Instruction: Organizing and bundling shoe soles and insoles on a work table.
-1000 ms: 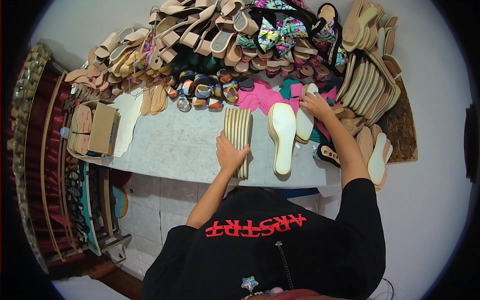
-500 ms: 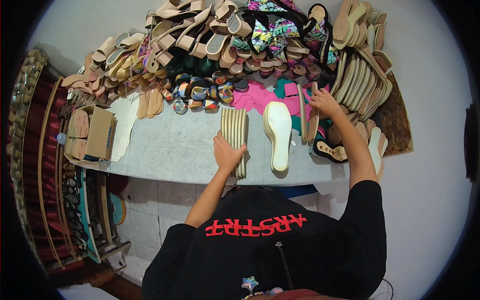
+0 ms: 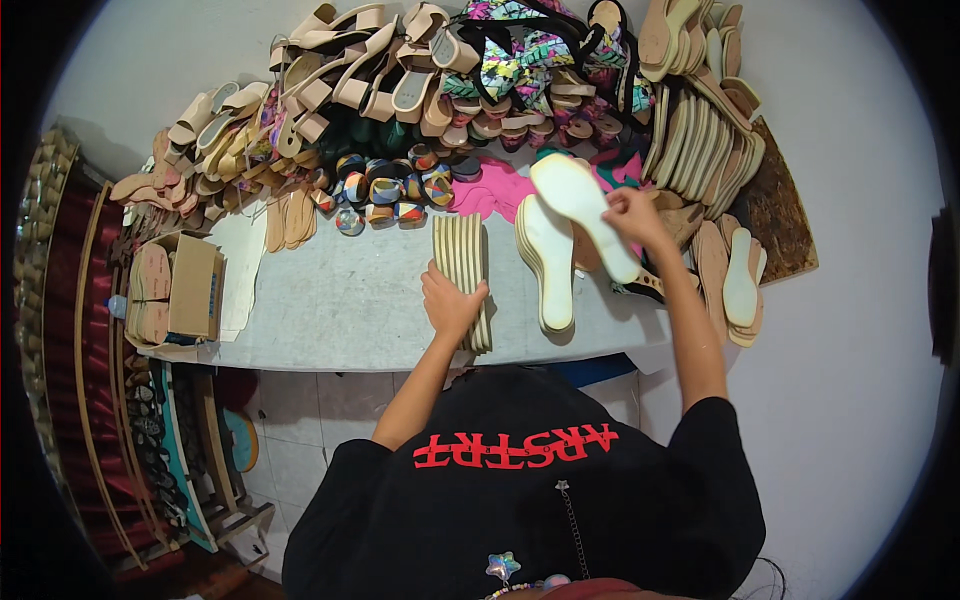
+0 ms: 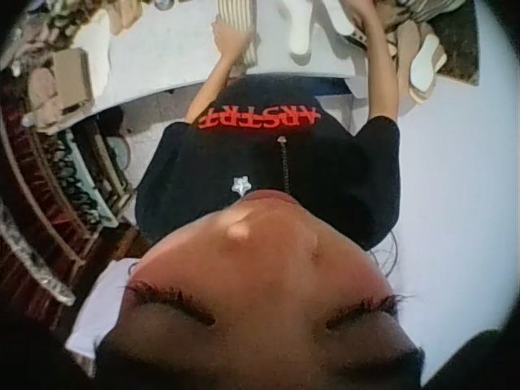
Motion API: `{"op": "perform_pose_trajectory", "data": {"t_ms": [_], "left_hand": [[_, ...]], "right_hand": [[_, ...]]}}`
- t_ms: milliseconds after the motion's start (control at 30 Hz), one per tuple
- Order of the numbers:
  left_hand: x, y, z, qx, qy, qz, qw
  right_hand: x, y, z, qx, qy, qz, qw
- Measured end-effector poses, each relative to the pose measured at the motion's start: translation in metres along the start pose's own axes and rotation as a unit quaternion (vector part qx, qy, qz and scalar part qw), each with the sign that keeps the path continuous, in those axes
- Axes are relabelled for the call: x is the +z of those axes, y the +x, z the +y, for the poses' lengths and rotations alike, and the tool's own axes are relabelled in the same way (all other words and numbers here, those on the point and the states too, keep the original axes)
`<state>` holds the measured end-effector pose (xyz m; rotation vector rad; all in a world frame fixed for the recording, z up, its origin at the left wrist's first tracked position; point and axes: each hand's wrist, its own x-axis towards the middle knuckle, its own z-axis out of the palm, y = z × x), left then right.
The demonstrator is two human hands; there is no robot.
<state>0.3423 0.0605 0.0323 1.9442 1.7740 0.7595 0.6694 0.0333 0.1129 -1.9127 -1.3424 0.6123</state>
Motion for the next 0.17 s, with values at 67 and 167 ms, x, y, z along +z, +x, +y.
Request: {"op": "perform_pose_trajectory", "data": {"t_ms": [67, 167], "left_hand": [[0.000, 0.000, 0.000, -0.002, 0.003, 0.000, 1.000], [-0.001, 0.001, 0.002, -0.007, 0.002, -0.012, 1.000]], "right_hand": [[0.033, -0.014, 0.001, 0.056, 0.074, 0.011, 0.996], [0.067, -0.031, 0.004, 0.122, 0.111, 0.049, 0.985]]}}
